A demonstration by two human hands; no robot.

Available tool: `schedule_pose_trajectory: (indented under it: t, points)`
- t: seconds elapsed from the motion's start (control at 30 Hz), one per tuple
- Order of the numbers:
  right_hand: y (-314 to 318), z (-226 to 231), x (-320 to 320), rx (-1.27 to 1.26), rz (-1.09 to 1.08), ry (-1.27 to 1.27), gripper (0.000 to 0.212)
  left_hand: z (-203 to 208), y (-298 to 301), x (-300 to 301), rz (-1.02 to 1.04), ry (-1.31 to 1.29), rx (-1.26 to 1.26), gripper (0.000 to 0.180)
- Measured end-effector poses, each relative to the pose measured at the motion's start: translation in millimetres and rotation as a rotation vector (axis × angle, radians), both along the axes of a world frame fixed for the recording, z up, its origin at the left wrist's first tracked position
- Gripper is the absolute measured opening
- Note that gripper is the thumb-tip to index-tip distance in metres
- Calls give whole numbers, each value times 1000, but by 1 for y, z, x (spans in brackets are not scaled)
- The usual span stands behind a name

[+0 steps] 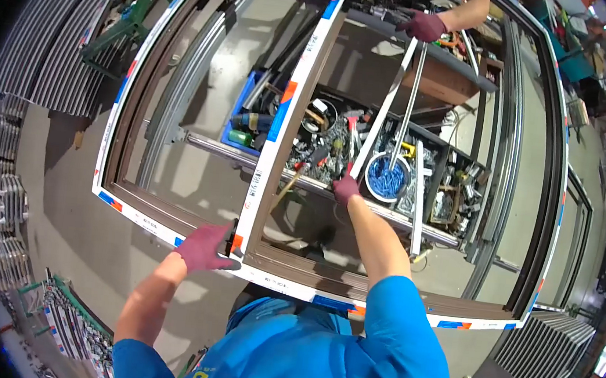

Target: The recorder is assembling and securing components of large industrial window or door frames using power tools and hand tools.

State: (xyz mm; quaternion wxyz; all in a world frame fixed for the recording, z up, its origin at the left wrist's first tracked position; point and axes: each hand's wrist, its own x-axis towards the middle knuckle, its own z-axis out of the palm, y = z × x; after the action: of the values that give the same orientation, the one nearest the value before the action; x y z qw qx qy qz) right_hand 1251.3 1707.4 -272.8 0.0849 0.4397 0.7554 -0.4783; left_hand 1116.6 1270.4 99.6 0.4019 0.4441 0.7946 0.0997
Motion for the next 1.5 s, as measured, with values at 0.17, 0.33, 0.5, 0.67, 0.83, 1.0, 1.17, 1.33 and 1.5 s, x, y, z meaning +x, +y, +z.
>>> schedule_pose_trajectory:
  t: [0.17,0.33,0.5,0.67,0.83,1.0,1.17,1.33,1.5]
  points:
    - [-51,140,8,340,265,-52,48,17,-6,1,-55,-14,-78,115]
    - [-110,273,72,0,380,200,44,20,-13,1,1,-29,-28,87]
    - [-201,359,135,344,463,218,41,9,-20,0,-25,-2,111,83]
    - [-250,375,152,583,398,225,33,-2,-22,-1,-77,18,137,78]
    - [-265,390,143,612,315,191,33,-1,-28,5,-74,62,161,75]
    - [-266,384,148,677,367,215,36,-5,-30,10,-21,131,220,72]
    - [-267,386,148,676,426,195,33,-6,-57,7,-62,276,349,66]
    - [-266,383,149,710,447,201,30,-26,-128,-46,-85,568,503,69]
    - [-262,388,147,646,468,200,32,-34,-152,-76,70,557,344,69]
